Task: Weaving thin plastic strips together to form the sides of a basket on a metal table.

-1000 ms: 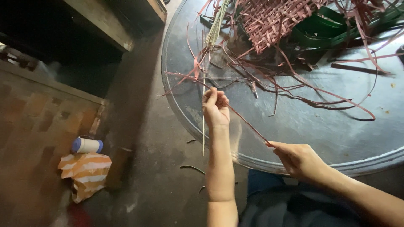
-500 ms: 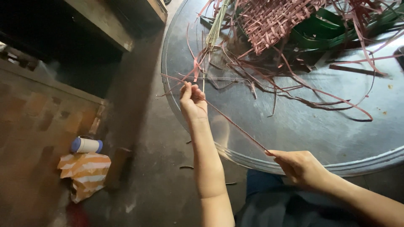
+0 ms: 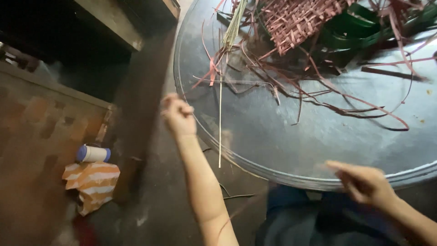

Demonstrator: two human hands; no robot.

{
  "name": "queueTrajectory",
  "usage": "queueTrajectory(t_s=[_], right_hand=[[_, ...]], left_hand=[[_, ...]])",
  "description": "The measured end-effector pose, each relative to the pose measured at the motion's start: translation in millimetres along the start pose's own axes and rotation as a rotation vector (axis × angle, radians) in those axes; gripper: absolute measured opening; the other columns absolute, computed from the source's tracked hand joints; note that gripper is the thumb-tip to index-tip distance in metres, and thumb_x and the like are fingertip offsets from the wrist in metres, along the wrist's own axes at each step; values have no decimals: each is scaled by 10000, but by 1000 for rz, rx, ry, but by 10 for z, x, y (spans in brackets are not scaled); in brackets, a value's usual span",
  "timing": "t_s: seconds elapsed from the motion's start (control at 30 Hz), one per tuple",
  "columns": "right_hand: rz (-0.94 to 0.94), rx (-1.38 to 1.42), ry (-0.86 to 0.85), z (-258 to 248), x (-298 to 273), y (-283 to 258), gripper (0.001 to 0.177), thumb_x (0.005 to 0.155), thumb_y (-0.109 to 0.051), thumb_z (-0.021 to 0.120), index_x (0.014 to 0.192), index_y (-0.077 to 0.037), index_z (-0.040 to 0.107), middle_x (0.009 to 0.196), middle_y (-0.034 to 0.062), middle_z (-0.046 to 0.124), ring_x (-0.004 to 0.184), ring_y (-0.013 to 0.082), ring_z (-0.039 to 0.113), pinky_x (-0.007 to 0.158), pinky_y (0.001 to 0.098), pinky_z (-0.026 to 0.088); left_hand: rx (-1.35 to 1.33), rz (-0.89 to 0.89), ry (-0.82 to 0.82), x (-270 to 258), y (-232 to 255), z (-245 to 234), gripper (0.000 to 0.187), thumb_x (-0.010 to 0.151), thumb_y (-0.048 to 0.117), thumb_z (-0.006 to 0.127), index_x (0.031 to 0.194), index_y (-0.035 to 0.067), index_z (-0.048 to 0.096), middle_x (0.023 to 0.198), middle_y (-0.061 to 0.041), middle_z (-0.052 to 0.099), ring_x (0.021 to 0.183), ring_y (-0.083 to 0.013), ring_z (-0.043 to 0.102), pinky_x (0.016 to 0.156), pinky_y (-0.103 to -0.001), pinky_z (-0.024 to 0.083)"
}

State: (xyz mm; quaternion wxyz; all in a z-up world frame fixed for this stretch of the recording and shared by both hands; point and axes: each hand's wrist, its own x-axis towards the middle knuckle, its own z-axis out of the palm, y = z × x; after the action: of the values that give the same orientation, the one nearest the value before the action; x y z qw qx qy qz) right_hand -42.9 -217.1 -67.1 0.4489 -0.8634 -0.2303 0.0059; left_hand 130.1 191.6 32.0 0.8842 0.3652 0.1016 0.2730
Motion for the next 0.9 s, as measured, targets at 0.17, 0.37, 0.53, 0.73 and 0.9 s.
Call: queueTrajectory(t_s=[0.17, 0.37, 0.53, 0.73, 0.9], right_hand=[[282, 249, 404, -302, 472, -657, 253, 856, -39, 456, 1076, 4, 574, 553, 60, 518, 390, 95, 340, 407, 206, 302], [361, 456, 525, -332, 382, -625, 266, 877, -7, 463, 1133, 51, 502, 889, 194, 571, 507, 156, 374, 467, 227, 325], [446, 305, 546, -406, 286, -706, 149, 927, -26, 462, 1018, 26, 567, 909, 115, 583, 581, 139, 423, 575, 211, 367], [370, 307, 531, -282, 233, -370, 194, 914, 48, 449, 1085, 1, 529, 919, 158, 571, 732, 191, 505, 624, 230, 409], [138, 410, 603, -153, 55, 347, 445, 923, 78, 429, 1343, -41, 339, 999, 266, 522, 833, 249, 551, 796, 278, 441]], left_hand=[[1270, 406, -426, -261, -777, 187, 59, 734, 179, 592, 749, 151, 641, 737, 4, 625, 676, -122, 565, 659, -243, 436], [1823, 105, -583, -181, -1207, 121, 378, 809, 180, 407, 1183, 225, 436, 950, -133, 491, 812, -357, 536, 677, -473, 436], [1837, 247, -591, -259, -1248, 198, 174, 813, 171, 413, 902, 137, 557, 831, -155, 503, 714, -398, 535, 617, -492, 430], [1795, 370, -701, -556, -1185, 229, 130, 812, 195, 456, 790, 110, 552, 744, -135, 552, 663, -375, 551, 543, -480, 421], [1571, 643, -787, -919, -1099, 120, 128, 828, 116, 429, 847, 78, 550, 679, -121, 515, 542, -337, 523, 460, -413, 411]])
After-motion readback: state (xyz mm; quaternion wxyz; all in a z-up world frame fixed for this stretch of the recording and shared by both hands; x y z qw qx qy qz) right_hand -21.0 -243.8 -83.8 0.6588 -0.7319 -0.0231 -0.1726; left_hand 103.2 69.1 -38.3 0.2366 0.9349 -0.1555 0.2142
